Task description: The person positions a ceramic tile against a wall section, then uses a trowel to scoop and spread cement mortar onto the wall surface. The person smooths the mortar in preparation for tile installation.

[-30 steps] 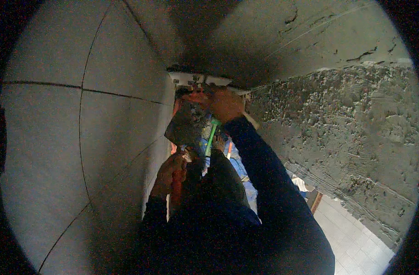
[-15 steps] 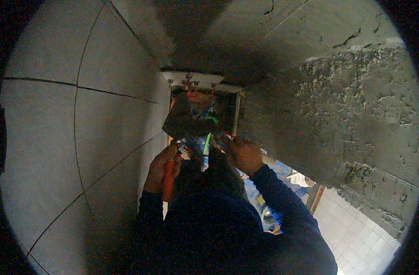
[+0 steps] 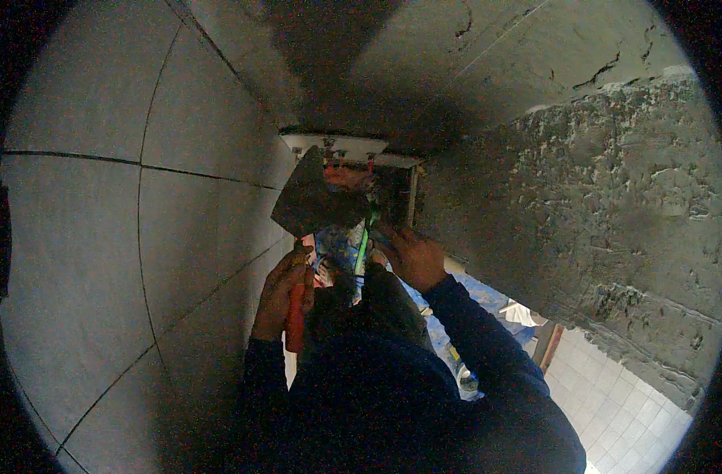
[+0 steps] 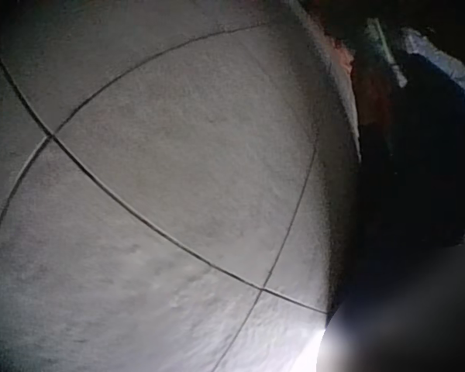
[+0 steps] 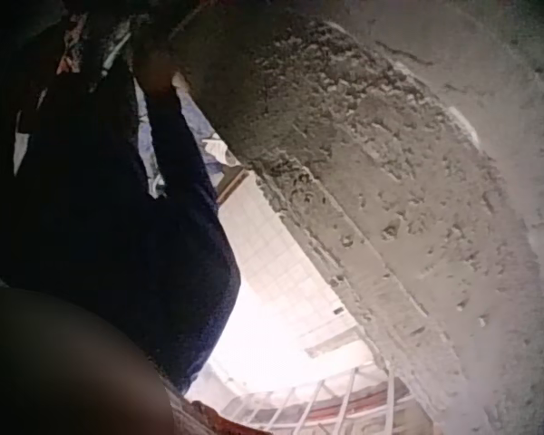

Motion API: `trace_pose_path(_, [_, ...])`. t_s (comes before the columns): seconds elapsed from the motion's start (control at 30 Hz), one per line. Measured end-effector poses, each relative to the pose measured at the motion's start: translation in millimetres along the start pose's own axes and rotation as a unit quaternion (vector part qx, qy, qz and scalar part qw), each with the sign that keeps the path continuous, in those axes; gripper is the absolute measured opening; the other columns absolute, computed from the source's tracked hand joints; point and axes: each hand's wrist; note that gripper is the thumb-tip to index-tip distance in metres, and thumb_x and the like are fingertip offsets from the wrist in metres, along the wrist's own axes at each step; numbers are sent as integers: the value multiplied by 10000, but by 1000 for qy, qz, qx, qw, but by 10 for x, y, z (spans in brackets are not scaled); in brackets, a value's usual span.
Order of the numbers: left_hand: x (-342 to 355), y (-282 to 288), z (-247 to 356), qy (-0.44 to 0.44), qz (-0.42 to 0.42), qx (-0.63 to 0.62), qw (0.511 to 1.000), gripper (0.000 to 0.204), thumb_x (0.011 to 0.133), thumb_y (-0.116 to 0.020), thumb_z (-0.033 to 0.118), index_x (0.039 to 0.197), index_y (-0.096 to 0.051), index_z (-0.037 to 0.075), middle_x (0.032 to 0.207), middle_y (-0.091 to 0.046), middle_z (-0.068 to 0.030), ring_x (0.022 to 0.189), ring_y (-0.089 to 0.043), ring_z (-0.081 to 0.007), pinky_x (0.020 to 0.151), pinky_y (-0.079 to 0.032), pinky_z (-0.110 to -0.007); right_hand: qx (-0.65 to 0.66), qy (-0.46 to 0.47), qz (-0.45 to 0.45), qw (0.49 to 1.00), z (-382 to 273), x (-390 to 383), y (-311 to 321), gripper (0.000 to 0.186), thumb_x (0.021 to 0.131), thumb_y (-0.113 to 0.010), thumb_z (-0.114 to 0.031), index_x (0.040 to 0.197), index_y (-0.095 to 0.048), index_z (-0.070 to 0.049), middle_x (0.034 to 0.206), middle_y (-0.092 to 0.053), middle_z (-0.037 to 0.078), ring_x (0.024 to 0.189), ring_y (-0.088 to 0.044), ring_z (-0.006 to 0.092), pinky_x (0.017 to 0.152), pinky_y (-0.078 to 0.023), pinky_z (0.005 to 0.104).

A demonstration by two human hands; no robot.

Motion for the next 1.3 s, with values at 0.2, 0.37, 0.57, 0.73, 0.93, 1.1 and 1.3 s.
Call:
trace_pose_path(0.2, [109,72,-119,-3,18,7,1000,366,1027,-611,256,1337,-554,71,892,-626,-33,632,-595,-116,509,-487,-275,-27,-37,-5,999,115,306,-205,437,971,-680,-367,1346,-656,-143,1059,-713,203,806,-718,388,648,-577,465])
trace_pose_path(0.37, [106,177,-295,34,28,32,999,321,1030,-612,265,1292,-582,82,887,-631,-23,626,-597,-116,511,-497,-277,30,-43,55,997,417,855,-501,451,1008,-605,-398,1390,-625,-159,1095,-712,232,908,-703,427,766,-574,504])
trace_pose_path(0.57, [88,327,-379,18,41,-9,999,263,1029,-612,246,1239,-592,90,894,-629,-27,645,-604,-118,506,-493,-281,5,-129,-48,990,738,1270,-825,482,1037,-508,-482,1385,-622,-170,1112,-709,251,965,-692,450,836,-553,557])
trace_pose_path(0.73, [91,364,-430,38,29,-25,999,251,1019,-624,224,1225,-589,84,896,-621,-31,637,-606,-127,498,-493,-287,-38,-130,-124,983,835,1561,-734,511,1037,-486,-512,1196,-717,-84,1051,-708,289,956,-695,468,852,-556,556])
trace_pose_path(0.93, [108,364,-452,46,12,-2,999,261,1017,-628,205,1242,-599,76,880,-621,-27,618,-597,-126,501,-490,-280,-121,-93,-130,980,633,1733,-345,521,1014,-527,-499,1071,-739,-26,1053,-715,288,972,-700,465,867,-562,555])
trace_pose_path(1.1, [102,342,-450,38,30,4,999,269,1021,-619,208,1252,-600,70,875,-619,-23,603,-590,-117,496,-487,-277,-119,-116,-96,981,541,1602,-213,401,975,-582,-397,1139,-719,-58,1069,-726,249,967,-718,429,840,-582,541])
trace_pose_path(1.3, [87,293,-420,43,34,6,998,257,1022,-620,240,1221,-601,78,889,-616,-19,604,-590,-114,497,-484,-271,-114,-163,-119,973,575,1506,-299,357,953,-616,-370,1158,-720,-97,1008,-745,216,910,-722,438,796,-590,546])
Point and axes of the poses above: each hand's wrist, its own x-axis towards the middle knuckle, its own y-axis out of the back of the hand, z = x × y
